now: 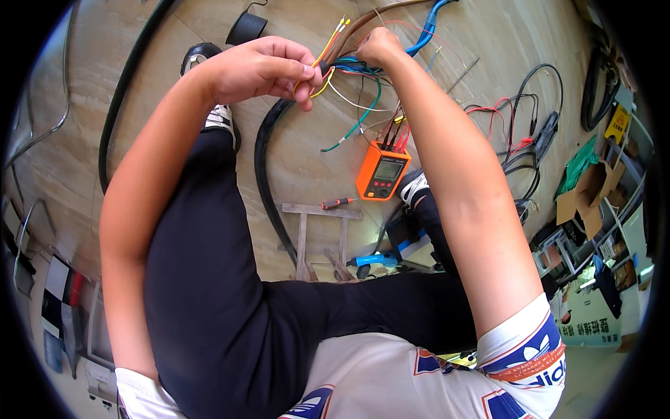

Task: The person sorts through a bundle of wires and uses a digital multimeter to measure individual wire ends.

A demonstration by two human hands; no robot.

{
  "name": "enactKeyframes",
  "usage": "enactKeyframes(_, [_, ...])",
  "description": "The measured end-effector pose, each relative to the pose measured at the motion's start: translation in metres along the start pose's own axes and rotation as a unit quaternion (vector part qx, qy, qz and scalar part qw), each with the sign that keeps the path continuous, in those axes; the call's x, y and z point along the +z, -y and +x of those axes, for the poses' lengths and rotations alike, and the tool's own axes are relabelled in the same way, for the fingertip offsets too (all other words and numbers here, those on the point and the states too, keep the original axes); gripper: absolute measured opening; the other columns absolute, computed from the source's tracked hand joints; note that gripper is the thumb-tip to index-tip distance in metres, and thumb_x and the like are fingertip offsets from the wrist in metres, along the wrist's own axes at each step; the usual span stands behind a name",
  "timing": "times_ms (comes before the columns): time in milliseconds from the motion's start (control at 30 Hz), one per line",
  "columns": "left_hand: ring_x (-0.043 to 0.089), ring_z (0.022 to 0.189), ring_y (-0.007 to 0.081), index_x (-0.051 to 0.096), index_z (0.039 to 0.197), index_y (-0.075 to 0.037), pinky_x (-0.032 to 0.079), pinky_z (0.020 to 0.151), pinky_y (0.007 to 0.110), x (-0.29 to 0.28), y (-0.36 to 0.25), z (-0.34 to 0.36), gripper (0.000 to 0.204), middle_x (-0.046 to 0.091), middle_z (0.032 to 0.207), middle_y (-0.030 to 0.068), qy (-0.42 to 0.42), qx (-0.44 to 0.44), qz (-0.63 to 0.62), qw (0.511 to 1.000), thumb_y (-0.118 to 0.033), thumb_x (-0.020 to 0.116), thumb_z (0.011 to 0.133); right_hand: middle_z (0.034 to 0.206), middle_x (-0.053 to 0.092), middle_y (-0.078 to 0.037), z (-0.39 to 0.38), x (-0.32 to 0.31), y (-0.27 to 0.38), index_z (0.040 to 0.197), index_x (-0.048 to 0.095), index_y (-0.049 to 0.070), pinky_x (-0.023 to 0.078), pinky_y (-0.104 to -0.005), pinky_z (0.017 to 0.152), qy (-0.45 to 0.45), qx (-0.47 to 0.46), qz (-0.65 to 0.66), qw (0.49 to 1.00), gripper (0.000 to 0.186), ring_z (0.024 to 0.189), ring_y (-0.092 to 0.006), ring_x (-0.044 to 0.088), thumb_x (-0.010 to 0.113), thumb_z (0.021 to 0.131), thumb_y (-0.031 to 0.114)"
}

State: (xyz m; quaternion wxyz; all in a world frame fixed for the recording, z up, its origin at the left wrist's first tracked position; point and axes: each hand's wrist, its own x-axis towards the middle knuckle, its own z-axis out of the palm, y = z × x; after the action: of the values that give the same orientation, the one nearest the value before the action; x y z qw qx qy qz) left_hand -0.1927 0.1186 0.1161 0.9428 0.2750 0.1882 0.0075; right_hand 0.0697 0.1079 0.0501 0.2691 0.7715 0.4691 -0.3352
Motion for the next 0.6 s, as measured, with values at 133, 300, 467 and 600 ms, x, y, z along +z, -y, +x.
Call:
enactKeyframes(133, [0.066,0.081,0.0129,0.061,0.095,-0.003,0.051,0.087,0.029,0.000,0.004,-0.002,0.016,0.065,0.082,0.0030,-0.003,0.007,-0.006,1.000,-0.018,0.056,0.093,0.109,0.066,-0.017,-0.018,0.007,0.006,0.094,0.069,0.004,0.053,-0.0419,0.085,-0.095,-0.067,-0.072,0.991,0.019,0.105,-0.0328,0.063,0.064,0.079,0.013])
enactKeyframes(300, [0.066,0.082,0.0126,0.061,0.096,-0.005,0.051,0.087,0.029,0.000,0.004,0.000,0.016,0.066,0.084,0.0030,-0.006,0.012,0.008,1.000,-0.019,0.055,0.094,0.097,0.066,-0.013,-0.015,0.005,-0.004,0.085,0.065,0.007,0.054,-0.0406,0.074,-0.264,-0.311,-0.287,0.867,0.011,0.093,-0.0288,0.067,0.061,0.078,0.014])
enactKeyframes(467, [0.066,0.080,0.0155,0.062,0.096,-0.003,0.051,0.085,0.030,0.003,0.004,0.000,0.017,0.066,0.080,0.0051,-0.029,0.023,0.010,0.999,-0.019,0.054,0.094,0.090,0.069,-0.013,0.004,0.018,-0.016,0.101,0.062,0.002,0.055,-0.0355,0.065,-0.098,-0.001,0.263,0.960,0.023,0.079,-0.0223,0.070,0.060,0.079,0.009])
enactKeyframes(600, [0.067,0.080,0.0168,0.063,0.097,-0.002,0.051,0.084,0.031,0.005,0.005,-0.002,0.019,0.065,0.078,0.0055,-0.050,0.012,0.022,0.998,-0.019,0.054,0.094,0.079,0.068,-0.012,0.012,-0.001,-0.025,0.095,0.064,-0.002,0.053,-0.0310,0.058,0.016,-0.020,0.288,0.957,0.022,0.064,-0.0183,0.068,0.062,0.076,0.009])
